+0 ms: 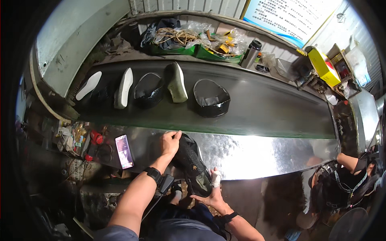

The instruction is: The operator is using a lasting machine to shape the upper of a shoe onto a last.

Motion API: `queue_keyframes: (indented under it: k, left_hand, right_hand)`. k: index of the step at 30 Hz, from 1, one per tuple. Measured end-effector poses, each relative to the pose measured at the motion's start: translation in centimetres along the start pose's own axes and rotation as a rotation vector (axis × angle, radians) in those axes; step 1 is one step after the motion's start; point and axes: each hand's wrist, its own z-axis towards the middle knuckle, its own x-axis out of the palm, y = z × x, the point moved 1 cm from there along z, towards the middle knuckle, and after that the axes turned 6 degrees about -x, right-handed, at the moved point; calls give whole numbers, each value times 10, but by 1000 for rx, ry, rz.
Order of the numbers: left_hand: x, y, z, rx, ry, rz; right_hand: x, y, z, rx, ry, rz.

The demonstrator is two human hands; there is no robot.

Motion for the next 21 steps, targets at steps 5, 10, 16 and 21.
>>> queue_keyframes:
  k: [5, 10, 16, 21]
  left_hand:
    - [-20, 12, -7, -305, 235, -34]
    - [-6, -26, -29, -220, 265, 307]
    - [0, -9, -17, -207, 101, 178]
    - [-45, -2, -32, -327, 64, 22]
  right_hand:
    - [-6, -16, -9, 52, 194, 207]
    - [-13, -13, -4, -26, 286, 23]
    - [-9, -28, 2, 28, 319, 196]
    - [-17, 5, 7, 35, 373, 241]
